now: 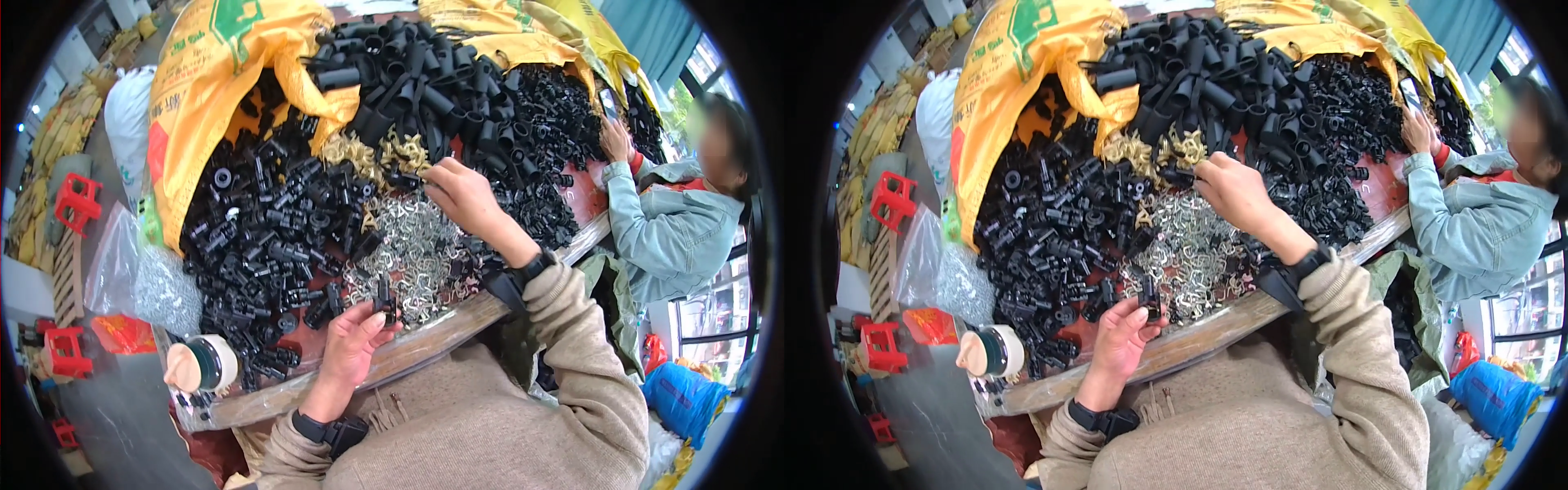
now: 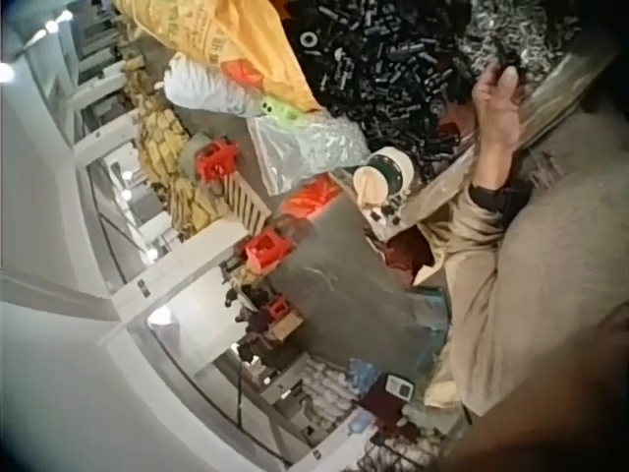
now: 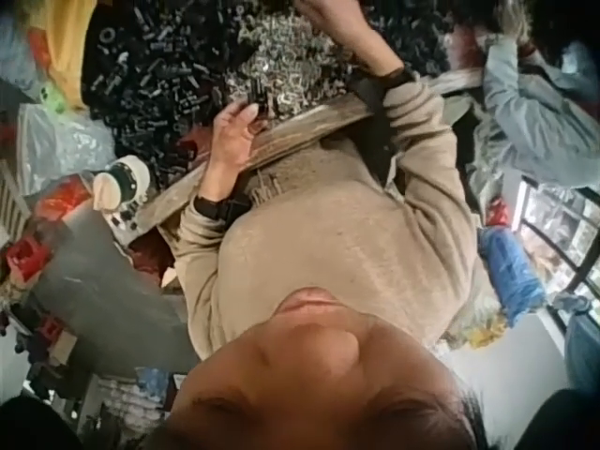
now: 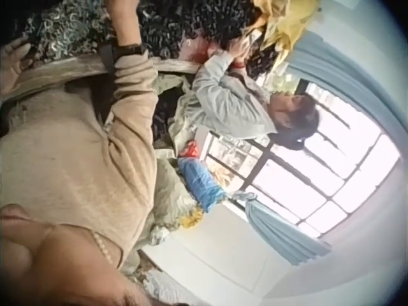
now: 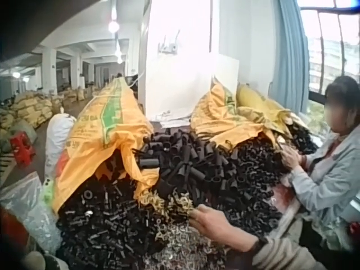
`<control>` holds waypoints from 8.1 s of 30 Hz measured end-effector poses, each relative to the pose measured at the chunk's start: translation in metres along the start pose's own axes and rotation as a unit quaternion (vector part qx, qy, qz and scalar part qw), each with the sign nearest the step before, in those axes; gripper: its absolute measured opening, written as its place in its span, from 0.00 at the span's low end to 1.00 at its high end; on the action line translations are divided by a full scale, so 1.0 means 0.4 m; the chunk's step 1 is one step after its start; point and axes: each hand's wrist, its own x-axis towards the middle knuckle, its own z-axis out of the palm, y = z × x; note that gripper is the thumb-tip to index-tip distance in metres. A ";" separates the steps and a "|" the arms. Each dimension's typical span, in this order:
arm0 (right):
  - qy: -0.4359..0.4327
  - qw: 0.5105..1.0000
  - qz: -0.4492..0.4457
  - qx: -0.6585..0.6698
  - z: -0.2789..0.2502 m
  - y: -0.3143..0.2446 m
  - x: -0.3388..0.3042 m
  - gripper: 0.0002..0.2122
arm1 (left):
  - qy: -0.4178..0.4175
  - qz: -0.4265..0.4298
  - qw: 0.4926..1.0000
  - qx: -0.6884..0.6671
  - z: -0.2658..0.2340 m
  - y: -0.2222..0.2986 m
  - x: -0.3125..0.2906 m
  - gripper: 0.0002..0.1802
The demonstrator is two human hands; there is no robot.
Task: The person assembles components by hand, picking up a black plastic part and a metal clip, fitting the clip into the part, and then sliding a black plastic sleeve over the assembly.
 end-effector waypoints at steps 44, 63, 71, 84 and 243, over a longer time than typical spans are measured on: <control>-0.158 0.873 0.115 0.446 -0.047 -0.230 -0.133 0.09 | 0.030 0.001 0.995 -0.096 0.023 -0.019 0.011 0.12; -0.155 0.908 0.122 0.370 -0.004 -0.202 -0.148 0.10 | 0.003 -0.032 0.997 -0.070 0.009 -0.015 0.021 0.11; -0.021 0.992 0.044 -0.113 -0.032 0.016 -0.157 0.07 | 0.026 -0.017 0.996 -0.087 0.023 -0.007 0.021 0.11; -0.107 0.687 0.364 0.620 -0.044 -0.066 -0.167 0.05 | 0.046 -0.009 0.996 -0.078 0.026 -0.014 0.022 0.12; -0.220 0.915 0.090 0.325 -0.057 -0.237 -0.131 0.24 | -0.034 -0.014 0.985 0.170 0.080 0.077 0.025 0.29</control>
